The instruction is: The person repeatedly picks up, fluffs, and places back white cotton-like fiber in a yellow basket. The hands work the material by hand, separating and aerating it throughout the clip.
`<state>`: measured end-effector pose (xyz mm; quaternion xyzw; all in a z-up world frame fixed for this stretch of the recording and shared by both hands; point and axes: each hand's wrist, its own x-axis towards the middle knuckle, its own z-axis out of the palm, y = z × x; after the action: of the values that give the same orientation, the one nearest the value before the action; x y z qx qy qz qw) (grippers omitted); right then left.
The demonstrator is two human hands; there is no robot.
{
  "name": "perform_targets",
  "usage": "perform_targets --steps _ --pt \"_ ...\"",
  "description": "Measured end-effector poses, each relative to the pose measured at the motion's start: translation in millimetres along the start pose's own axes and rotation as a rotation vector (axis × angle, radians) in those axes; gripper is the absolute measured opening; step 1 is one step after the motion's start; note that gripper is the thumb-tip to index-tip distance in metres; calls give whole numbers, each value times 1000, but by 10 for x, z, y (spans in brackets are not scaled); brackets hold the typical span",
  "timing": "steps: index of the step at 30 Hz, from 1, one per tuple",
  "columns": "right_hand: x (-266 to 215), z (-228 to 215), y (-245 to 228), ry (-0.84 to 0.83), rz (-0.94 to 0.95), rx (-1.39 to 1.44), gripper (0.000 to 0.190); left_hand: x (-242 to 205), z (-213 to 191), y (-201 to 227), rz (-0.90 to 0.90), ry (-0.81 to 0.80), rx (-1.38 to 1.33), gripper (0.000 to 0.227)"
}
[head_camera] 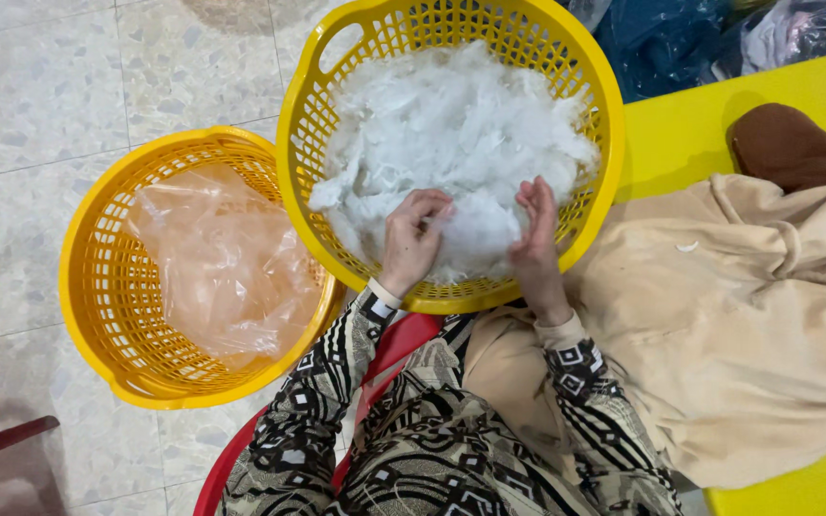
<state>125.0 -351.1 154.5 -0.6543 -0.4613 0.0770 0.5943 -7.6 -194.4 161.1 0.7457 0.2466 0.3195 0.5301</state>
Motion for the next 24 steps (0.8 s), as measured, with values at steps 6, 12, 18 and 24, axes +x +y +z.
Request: perform_targets --steps 6,12,18,24 --pt "42 130 -267 44 254 179 66 -13 106 -110 -106 -11 -274 16" --pt "64 208 -226 38 217 33 55 -29 -6 28 76 -20 -67 18" --pt "274 15 -17 9 -10 -314 37 -130 -14 360 66 -11 156 5" --pt "404 -76 84 27 -96 -555 31 -203 -202 646 250 -20 245 3"
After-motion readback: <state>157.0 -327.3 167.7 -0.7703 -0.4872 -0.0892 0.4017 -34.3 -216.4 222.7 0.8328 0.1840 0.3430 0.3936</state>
